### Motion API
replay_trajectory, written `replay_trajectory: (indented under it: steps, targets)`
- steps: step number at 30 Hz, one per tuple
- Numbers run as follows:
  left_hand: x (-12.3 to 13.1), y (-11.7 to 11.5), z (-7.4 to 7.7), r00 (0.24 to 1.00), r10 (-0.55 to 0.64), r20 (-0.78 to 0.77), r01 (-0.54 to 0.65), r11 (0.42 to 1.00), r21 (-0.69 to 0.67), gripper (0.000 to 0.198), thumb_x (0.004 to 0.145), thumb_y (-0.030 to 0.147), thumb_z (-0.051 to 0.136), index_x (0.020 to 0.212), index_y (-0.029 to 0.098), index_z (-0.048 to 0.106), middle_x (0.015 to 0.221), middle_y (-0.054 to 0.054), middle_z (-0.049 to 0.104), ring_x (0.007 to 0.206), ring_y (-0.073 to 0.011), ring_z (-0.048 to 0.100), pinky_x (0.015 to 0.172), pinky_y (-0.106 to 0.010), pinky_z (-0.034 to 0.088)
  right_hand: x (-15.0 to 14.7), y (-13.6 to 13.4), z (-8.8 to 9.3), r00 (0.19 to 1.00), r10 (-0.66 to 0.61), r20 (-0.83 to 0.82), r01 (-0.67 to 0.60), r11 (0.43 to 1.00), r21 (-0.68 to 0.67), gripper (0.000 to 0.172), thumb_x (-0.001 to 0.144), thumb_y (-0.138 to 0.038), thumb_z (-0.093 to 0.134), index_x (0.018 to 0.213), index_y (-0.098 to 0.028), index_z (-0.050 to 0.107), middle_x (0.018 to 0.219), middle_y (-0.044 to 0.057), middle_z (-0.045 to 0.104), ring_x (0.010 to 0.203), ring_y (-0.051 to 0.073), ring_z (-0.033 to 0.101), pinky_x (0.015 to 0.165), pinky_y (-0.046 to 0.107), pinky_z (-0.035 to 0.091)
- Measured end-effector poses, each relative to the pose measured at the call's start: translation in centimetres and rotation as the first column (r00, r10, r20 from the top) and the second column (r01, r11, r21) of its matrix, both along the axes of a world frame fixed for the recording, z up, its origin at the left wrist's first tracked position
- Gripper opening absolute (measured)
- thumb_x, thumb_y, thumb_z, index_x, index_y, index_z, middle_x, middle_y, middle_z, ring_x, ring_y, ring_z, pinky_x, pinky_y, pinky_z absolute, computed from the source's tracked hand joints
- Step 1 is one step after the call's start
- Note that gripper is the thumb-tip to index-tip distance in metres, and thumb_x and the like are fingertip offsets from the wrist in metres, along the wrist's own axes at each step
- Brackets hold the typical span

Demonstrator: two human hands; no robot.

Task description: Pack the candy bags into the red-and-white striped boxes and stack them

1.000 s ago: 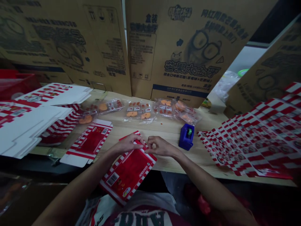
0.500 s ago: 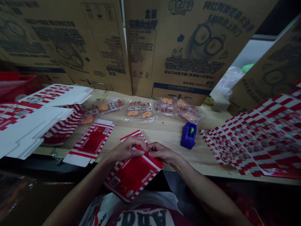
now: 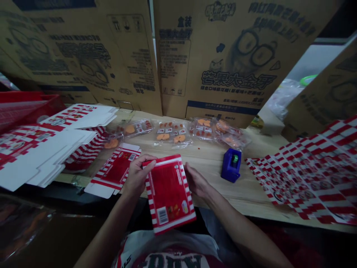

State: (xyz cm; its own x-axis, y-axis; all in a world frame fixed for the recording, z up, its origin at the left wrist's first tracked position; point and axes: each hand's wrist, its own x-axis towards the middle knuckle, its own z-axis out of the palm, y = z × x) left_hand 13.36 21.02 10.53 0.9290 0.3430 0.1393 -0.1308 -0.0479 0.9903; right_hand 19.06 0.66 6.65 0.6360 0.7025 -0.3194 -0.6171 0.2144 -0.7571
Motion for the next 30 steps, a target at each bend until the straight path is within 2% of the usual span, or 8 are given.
replay_trajectory:
  steps: [3, 6, 10, 13, 16, 19, 23, 30]
  targets:
    - [-0.1, 0.0, -3.2, 0.978, 0.154, -0.144, -0.152, 0.988, 0.025, 0.033, 0.081, 0.042, 0.06, 0.101, 0.016, 0.064, 0.097, -0.007, 0.067, 0.084, -0.021, 0.064, 0.071, -0.03, 0.051, 1.8, -0.3, -0.7, 0.963, 0.003, 0.27, 0.038, 0.988, -0.148, 0.043, 0.066, -0.048, 0.078, 0.091, -0.015, 0.066, 0.089, 0.006, 0.072, 0.076, 0.019, 0.065, 0.07, 0.03, 0.049]
    - [0.1, 1.9, -5.1, 0.969, 0.2, -0.147, -0.156, 0.951, 0.265, 0.041, 0.086, 0.043, 0.052, 0.118, 0.017, 0.058, 0.123, -0.012, 0.06, 0.112, -0.0248, 0.057, 0.09, -0.035, 0.048, 3.5, 0.3, -2.5, 0.916, 0.064, 0.396, 0.054, 0.959, -0.28, 0.041, 0.064, -0.046, 0.077, 0.086, -0.014, 0.067, 0.082, 0.006, 0.071, 0.069, 0.02, 0.064, 0.066, 0.032, 0.049]
    - [0.1, 7.9, -5.9, 0.862, 0.46, -0.212, -0.164, 0.649, 0.743, 0.072, 0.074, 0.049, 0.066, 0.134, 0.015, 0.044, 0.137, -0.019, 0.047, 0.13, -0.0358, 0.039, 0.107, -0.051, 0.032, 4.5, 1.0, -5.2, 0.738, 0.102, 0.667, 0.292, 0.843, -0.452, 0.038, 0.074, -0.051, 0.065, 0.083, -0.015, 0.07, 0.084, 0.009, 0.07, 0.076, 0.024, 0.064, 0.075, 0.04, 0.05]
    - [-0.3, 12.6, -6.8, 0.707, 0.609, -0.36, 0.037, 0.476, 0.879, 0.11, 0.058, 0.063, 0.075, 0.145, 0.015, 0.028, 0.149, -0.027, 0.024, 0.138, -0.0499, 0.015, 0.105, -0.067, 0.019, 3.6, 0.1, -5.9, 0.696, 0.092, 0.712, 0.341, 0.83, -0.44, 0.053, 0.074, -0.053, 0.066, 0.114, -0.018, 0.064, 0.112, 0.013, 0.065, 0.097, 0.028, 0.063, 0.087, 0.044, 0.05]
    - [-0.6, 15.6, -8.4, 0.615, 0.603, -0.509, 0.248, 0.465, 0.85, 0.129, 0.048, 0.073, 0.073, 0.149, 0.014, 0.018, 0.153, -0.032, 0.006, 0.138, -0.0552, 0.004, 0.101, -0.074, 0.014, 1.6, -1.8, -5.8, 0.644, 0.208, 0.736, 0.192, 0.888, -0.418, 0.097, 0.063, -0.051, 0.078, 0.146, -0.026, 0.034, 0.15, 0.013, 0.034, 0.134, 0.032, 0.039, 0.107, 0.049, 0.037]
    - [-0.7, 16.4, -9.3, 0.606, 0.58, -0.545, 0.334, 0.436, 0.836, 0.126, 0.048, 0.076, 0.069, 0.148, 0.014, 0.023, 0.151, -0.033, 0.013, 0.137, -0.0546, 0.01, 0.099, -0.074, 0.015, -0.3, -3.5, -5.9, 0.471, 0.443, 0.763, 0.056, 0.848, -0.527, 0.125, 0.048, -0.048, 0.088, 0.151, -0.029, 0.019, 0.16, 0.009, 0.002, 0.145, 0.036, 0.008, 0.116, 0.05, 0.021]
    - [-0.5, 15.5, -9.0, 0.639, 0.565, -0.522, 0.354, 0.386, 0.852, 0.118, 0.052, 0.072, 0.068, 0.145, 0.012, 0.028, 0.142, -0.033, 0.032, 0.131, -0.0527, 0.027, 0.098, -0.073, 0.02, -1.6, -3.6, -6.4, 0.381, 0.551, 0.742, 0.114, 0.769, -0.629, 0.122, 0.053, -0.047, 0.086, 0.151, -0.032, 0.014, 0.159, 0.007, -0.011, 0.145, 0.037, 0.006, 0.115, 0.047, 0.025]
    - [-0.7, 14.8, -7.8, 0.689, 0.463, -0.558, 0.427, 0.363, 0.828, 0.113, 0.044, 0.053, 0.08, 0.142, 0.019, 0.035, 0.142, -0.027, 0.036, 0.126, -0.0503, 0.036, 0.098, -0.068, 0.026, -2.1, -2.1, -6.5, 0.384, 0.532, 0.755, 0.189, 0.755, -0.628, 0.123, 0.053, -0.042, 0.087, 0.151, -0.034, 0.012, 0.159, 0.007, -0.012, 0.144, 0.038, 0.012, 0.112, 0.05, 0.032]
